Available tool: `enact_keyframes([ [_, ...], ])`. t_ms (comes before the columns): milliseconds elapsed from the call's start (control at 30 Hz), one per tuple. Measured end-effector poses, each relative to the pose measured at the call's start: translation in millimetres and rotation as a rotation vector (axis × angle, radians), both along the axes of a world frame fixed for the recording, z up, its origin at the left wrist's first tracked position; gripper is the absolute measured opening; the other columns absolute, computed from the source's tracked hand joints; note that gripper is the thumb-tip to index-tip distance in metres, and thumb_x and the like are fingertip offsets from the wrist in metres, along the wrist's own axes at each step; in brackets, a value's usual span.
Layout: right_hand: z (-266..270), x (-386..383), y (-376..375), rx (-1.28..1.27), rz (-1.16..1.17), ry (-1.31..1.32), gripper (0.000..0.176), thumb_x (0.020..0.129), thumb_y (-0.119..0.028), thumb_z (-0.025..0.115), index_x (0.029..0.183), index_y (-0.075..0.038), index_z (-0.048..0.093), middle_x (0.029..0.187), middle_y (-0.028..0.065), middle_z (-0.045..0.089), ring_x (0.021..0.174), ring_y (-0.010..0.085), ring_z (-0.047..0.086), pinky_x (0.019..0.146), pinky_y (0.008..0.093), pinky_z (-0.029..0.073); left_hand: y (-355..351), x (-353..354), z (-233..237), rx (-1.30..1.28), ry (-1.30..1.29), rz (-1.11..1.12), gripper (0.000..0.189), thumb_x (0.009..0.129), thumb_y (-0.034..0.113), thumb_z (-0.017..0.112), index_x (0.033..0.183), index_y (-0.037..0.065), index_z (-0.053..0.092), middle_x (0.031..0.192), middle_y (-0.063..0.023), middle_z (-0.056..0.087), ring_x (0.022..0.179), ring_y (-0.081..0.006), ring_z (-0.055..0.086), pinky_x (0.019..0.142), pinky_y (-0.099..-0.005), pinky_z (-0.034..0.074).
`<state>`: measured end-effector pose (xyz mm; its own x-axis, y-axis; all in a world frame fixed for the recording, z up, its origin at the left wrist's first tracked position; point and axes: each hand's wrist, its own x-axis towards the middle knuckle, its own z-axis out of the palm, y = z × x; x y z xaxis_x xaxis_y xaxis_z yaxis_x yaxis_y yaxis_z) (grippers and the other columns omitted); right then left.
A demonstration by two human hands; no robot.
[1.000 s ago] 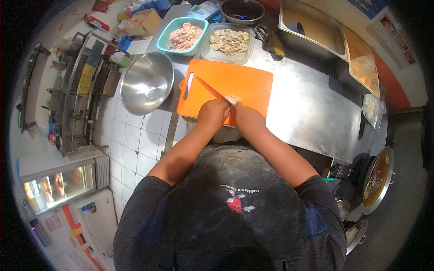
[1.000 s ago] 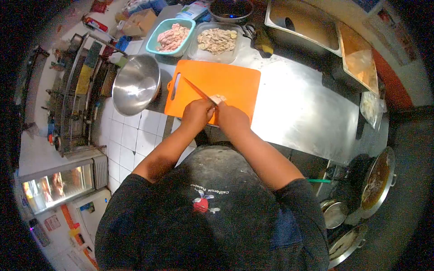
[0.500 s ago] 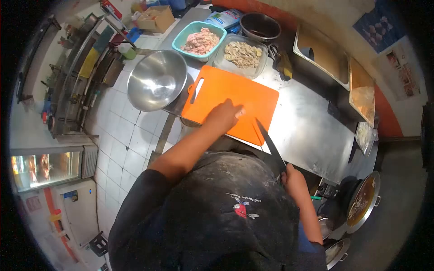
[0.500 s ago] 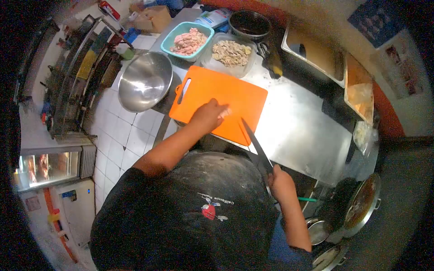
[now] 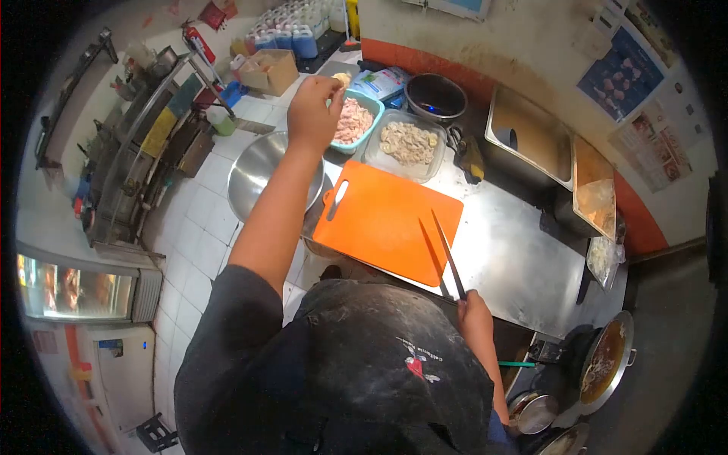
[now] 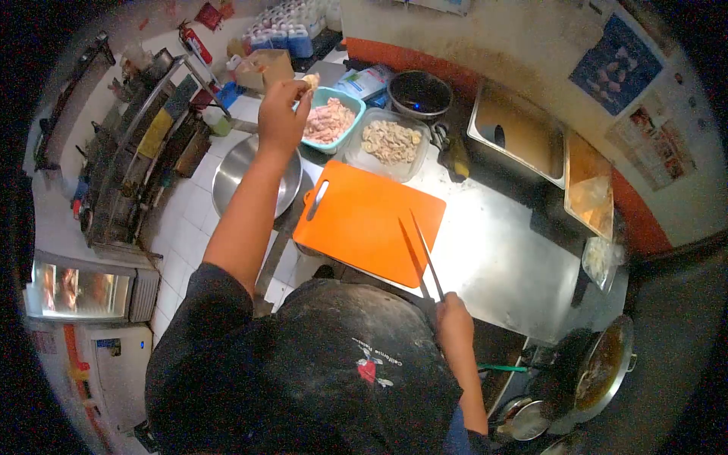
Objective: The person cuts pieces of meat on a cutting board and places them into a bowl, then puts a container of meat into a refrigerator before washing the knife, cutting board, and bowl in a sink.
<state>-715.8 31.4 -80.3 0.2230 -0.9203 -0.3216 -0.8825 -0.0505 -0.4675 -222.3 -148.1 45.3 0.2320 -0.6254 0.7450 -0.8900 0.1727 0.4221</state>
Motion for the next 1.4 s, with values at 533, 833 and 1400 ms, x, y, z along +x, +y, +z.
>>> enact_keyframes([
  [533, -30.2, 179.5, -93.8, -0.440, 0.003, 0.358, 0.024, 0.103, -0.021, 0.065, 0.111, 0.001, 0.071, 0.104, 0.0278, 0.068, 0.101, 0.0490, 0.067, 0.089, 0.0577, 0.056, 168.1, 234.2, -61.4, 0.494, 0.405, 0.157, 0.050, 0.095, 0.010, 0.076, 0.144, 0.007, 0.067, 0.125, -0.0165, 0.075, 0.105, -0.0251, 0.076, 0.090, -0.0380, 0.060],
  [833, -45.4, 423.4, -284.2, 0.080, -0.310, -0.424, 0.047, 0.100, -0.033, 0.071, 0.120, 0.009, 0.070, 0.105, 0.0302, 0.077, 0.099, 0.0446, 0.076, 0.090, 0.0520, 0.058, 240.2, 295.2, -159.4, 0.713, 0.885, 0.065, 0.061, 0.100, 0.011, 0.075, 0.157, 0.003, 0.053, 0.128, -0.0113, 0.071, 0.093, -0.0154, 0.066, 0.085, -0.0318, 0.057],
  [1400, -76.5, 460.1, -316.4, -0.288, -0.356, -0.370, 0.026, 0.100, -0.016, 0.063, 0.106, 0.009, 0.067, 0.093, 0.0272, 0.074, 0.067, 0.0365, 0.074, 0.054, 0.0466, 0.058, 222.1, 279.5, -127.5, 0.897, 0.850, -0.224, 0.062, 0.095, 0.016, 0.074, 0.152, 0.004, 0.056, 0.135, -0.0232, 0.071, 0.122, -0.0363, 0.071, 0.102, -0.0452, 0.055],
])
